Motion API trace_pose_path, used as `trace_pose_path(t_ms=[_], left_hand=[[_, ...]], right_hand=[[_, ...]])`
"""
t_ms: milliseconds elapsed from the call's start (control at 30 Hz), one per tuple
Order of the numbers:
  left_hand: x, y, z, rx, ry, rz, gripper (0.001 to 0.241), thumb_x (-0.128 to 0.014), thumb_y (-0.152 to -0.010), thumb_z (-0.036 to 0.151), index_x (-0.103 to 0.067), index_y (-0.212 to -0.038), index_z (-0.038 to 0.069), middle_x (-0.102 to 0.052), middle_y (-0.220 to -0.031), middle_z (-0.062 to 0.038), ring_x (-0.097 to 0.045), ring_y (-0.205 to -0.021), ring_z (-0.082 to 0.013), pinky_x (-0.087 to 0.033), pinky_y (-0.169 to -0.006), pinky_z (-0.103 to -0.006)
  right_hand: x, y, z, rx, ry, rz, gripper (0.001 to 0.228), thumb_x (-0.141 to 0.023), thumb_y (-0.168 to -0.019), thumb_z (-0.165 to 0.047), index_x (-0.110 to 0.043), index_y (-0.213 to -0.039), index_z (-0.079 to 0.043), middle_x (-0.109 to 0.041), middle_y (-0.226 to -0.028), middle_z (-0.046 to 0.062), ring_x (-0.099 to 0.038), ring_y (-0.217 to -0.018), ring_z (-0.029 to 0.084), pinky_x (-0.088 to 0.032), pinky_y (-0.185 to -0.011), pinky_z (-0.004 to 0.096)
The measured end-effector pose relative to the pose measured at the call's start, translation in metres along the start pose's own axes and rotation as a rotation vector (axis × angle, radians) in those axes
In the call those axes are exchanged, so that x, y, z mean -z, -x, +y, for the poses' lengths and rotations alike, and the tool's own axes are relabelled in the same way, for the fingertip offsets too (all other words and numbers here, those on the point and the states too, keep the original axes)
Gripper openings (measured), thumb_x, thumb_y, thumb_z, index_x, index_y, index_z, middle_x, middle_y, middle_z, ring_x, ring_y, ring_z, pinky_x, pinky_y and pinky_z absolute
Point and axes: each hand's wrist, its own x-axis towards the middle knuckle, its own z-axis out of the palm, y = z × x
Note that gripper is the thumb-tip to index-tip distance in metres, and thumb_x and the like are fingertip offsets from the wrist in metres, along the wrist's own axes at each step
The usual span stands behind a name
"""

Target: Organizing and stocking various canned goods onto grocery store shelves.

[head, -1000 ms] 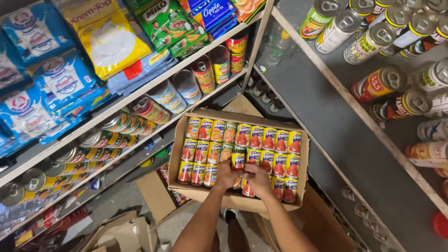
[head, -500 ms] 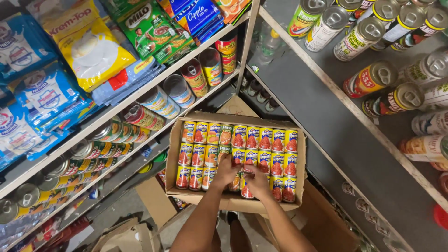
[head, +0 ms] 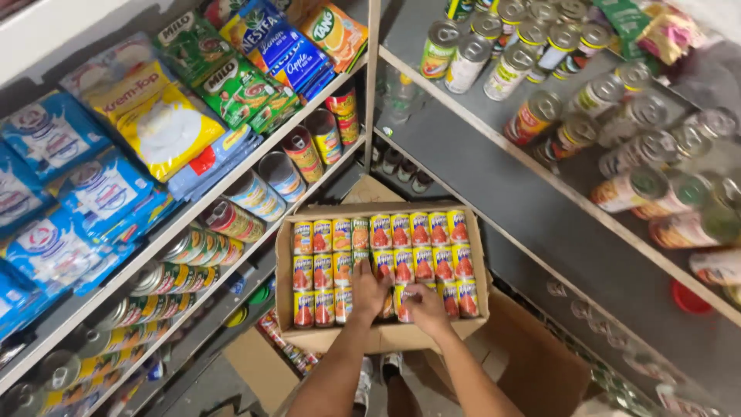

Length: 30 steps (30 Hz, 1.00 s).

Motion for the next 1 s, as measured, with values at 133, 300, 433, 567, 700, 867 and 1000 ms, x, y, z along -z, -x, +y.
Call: trace_pose_path(t_ms=[133,300,433,567,700,867,1000], left_hand=[[0.03,0.023,0.036,0.006,-0.017,0.031,0.061,-0.07,-0.09,0.027,-0.054,-0.139,-0.007,-0.056,-0.13,-0.031,-0.052,-0.12,-0.0474,-0.042,-0.104,-0.0508],[0.089,0.09,0.147,-0.182,0.39,-0.176,0.057,-0.045,-0.104,0.036,-0.049,-0.148,0.0,-0.048,-0.15,-0.024,-0.043,-0.142,-0.0419,-0.03,-0.119,-0.0477],[0.148,0.124,0.205,-0.581,0.431,-0.296,0.066,-0.041,-0.107,0.043,-0.038,-0.158,0.001,-0.035,-0.165,-0.027,-0.029,-0.155,-0.0453,-0.019,-0.126,-0.0521],[0.171,0.129,0.227,-0.925,0.235,-0.312,0.074,-0.047,-0.099,0.055,-0.042,-0.158,0.013,-0.031,-0.167,-0.028,-0.025,-0.157,-0.0452,-0.015,-0.125,-0.0579],[0.181,0.134,0.253,-0.966,0.017,-0.277,0.072,-0.048,-0.094,0.055,-0.049,-0.155,0.017,-0.035,-0.164,-0.026,-0.025,-0.153,-0.0449,-0.011,-0.12,-0.0621],[0.16,0.119,0.269,-0.643,0.052,-0.275,0.058,-0.041,-0.1,0.042,-0.052,-0.151,0.017,-0.04,-0.16,-0.019,-0.036,-0.149,-0.0368,-0.019,-0.119,-0.0568],[0.126,0.11,0.28,-0.103,0.682,-0.411,0.058,-0.037,-0.104,0.04,-0.048,-0.153,0.01,-0.044,-0.161,-0.014,-0.042,-0.149,-0.0299,-0.031,-0.123,-0.0429]], right_hand=[[-0.001,0.013,-0.013,0.119,-0.208,0.04,0.024,-0.071,-0.092,-0.011,-0.073,-0.114,-0.002,-0.074,-0.084,0.005,-0.066,-0.065,0.011,-0.053,-0.055,0.028],[0.004,0.071,-0.085,-0.096,-0.701,0.076,0.051,-0.056,-0.097,-0.046,-0.066,-0.136,-0.013,-0.072,-0.103,0.009,-0.066,-0.081,0.017,-0.053,-0.065,0.033],[0.032,0.117,-0.141,-0.079,-1.145,-0.152,0.077,-0.04,-0.087,-0.069,-0.05,-0.144,-0.018,-0.067,-0.131,0.012,-0.07,-0.106,0.029,-0.057,-0.085,0.046],[0.063,0.188,-0.199,0.174,-1.445,-0.321,0.088,-0.038,-0.092,-0.077,-0.042,-0.152,-0.012,-0.051,-0.147,0.028,-0.055,-0.128,0.044,-0.043,-0.106,0.054],[0.086,0.234,-0.223,0.295,-1.636,-0.477,0.084,-0.034,-0.094,-0.074,-0.038,-0.153,-0.014,-0.044,-0.157,0.023,-0.041,-0.145,0.038,-0.034,-0.119,0.05],[0.105,0.288,-0.247,0.511,-1.344,-0.346,0.087,-0.028,-0.103,-0.068,-0.035,-0.158,0.0,-0.039,-0.161,0.02,-0.038,-0.149,0.034,-0.028,-0.124,0.05],[0.102,0.313,-0.256,0.553,-0.944,-0.145,0.082,-0.026,-0.105,-0.061,-0.031,-0.16,-0.001,-0.032,-0.169,0.014,-0.026,-0.157,0.03,-0.017,-0.126,0.047]])
